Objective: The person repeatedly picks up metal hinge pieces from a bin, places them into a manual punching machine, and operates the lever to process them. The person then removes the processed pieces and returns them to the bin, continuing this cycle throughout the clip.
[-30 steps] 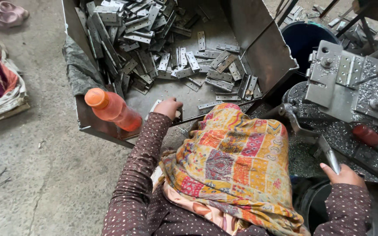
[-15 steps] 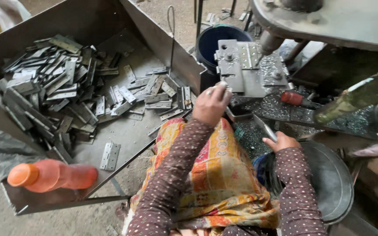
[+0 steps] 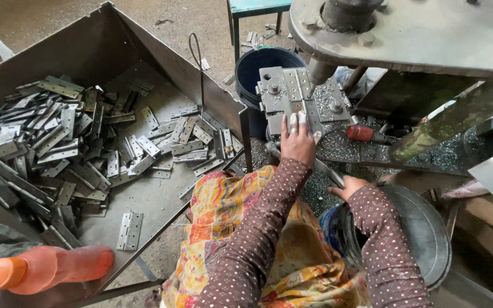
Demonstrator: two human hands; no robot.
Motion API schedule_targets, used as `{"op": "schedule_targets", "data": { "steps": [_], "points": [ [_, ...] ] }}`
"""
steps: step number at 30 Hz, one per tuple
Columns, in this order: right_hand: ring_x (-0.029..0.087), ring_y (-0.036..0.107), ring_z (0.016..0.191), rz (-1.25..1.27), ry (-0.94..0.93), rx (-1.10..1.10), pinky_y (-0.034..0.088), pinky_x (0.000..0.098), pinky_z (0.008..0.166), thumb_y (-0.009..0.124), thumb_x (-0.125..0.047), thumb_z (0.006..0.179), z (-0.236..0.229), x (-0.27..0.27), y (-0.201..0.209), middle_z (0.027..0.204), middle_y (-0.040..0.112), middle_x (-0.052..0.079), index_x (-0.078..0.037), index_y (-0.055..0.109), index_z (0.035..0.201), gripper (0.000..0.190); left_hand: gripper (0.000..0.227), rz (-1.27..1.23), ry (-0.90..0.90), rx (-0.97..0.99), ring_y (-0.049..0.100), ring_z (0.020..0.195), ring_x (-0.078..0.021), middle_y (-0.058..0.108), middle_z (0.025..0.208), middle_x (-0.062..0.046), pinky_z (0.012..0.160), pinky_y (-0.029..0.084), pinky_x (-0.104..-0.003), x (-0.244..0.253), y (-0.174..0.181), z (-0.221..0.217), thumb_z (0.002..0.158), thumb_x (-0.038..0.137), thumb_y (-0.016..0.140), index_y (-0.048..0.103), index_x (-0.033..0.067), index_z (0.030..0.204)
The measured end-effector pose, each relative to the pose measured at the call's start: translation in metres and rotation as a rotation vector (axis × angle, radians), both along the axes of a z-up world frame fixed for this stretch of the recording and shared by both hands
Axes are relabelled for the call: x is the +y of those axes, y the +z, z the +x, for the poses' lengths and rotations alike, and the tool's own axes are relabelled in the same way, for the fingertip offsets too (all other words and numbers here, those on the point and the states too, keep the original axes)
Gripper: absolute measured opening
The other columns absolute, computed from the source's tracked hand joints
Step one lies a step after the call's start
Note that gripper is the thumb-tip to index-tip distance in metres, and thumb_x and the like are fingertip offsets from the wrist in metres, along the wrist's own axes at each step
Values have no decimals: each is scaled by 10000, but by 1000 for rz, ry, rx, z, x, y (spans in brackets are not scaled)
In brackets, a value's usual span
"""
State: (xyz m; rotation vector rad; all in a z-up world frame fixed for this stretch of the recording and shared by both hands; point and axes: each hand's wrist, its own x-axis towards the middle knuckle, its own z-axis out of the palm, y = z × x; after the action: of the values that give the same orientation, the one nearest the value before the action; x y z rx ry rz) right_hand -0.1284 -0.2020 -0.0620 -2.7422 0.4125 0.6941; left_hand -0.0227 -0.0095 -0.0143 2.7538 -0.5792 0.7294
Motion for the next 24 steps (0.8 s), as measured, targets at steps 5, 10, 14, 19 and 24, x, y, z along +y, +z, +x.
{"op": "schedule_targets", "data": {
  "steps": [5,10,14,19,24],
  "points": [
    [346,732,906,-89,-60,-23,554,460,866,682,-634,821,-13,6,-10,940,747,176,-96,702,1102,608,447,47,29,15,522,1321,-410,562,1359,-309,1232,165,-559,-8,2,18,928,202,504,633,-130,1198],
    [380,738,874,-10,-146,-83,572,471,818,593,-593,870,-41,14,-63,935,743,198,-110,661,1149,562,434,74,4,85,562,1280,-411,563,1360,-318,1250,145,-576,-6,2,23,938,153,466,632,-128,1225],
    [403,720,893,-29,-135,-128,562,480,817,600,-589,879,-53,13,-90,949,734,223,-77,658,1149,582,405,66,-31,112,532,1310,-422,560,1360,-308,1234,135,-580,-1,0,14,929,156,448,648,-91,1180],
    [324,765,867,-3,-171,55,587,451,821,683,-624,786,-17,-4,-51,919,768,165,-77,689,1088,624,442,97,47,10,519,1357,-374,551,1392,-256,1228,110,-541,-1,13,29,917,199,466,665,-80,1197],
    [344,743,873,-104,-51,-42,578,450,830,651,-663,821,-18,-2,-35,930,752,172,-86,702,1078,633,325,55,-22,269,534,1334,-346,524,1446,-268,1265,86,-563,-6,6,48,978,197,491,751,4,1010]
  ]
}}
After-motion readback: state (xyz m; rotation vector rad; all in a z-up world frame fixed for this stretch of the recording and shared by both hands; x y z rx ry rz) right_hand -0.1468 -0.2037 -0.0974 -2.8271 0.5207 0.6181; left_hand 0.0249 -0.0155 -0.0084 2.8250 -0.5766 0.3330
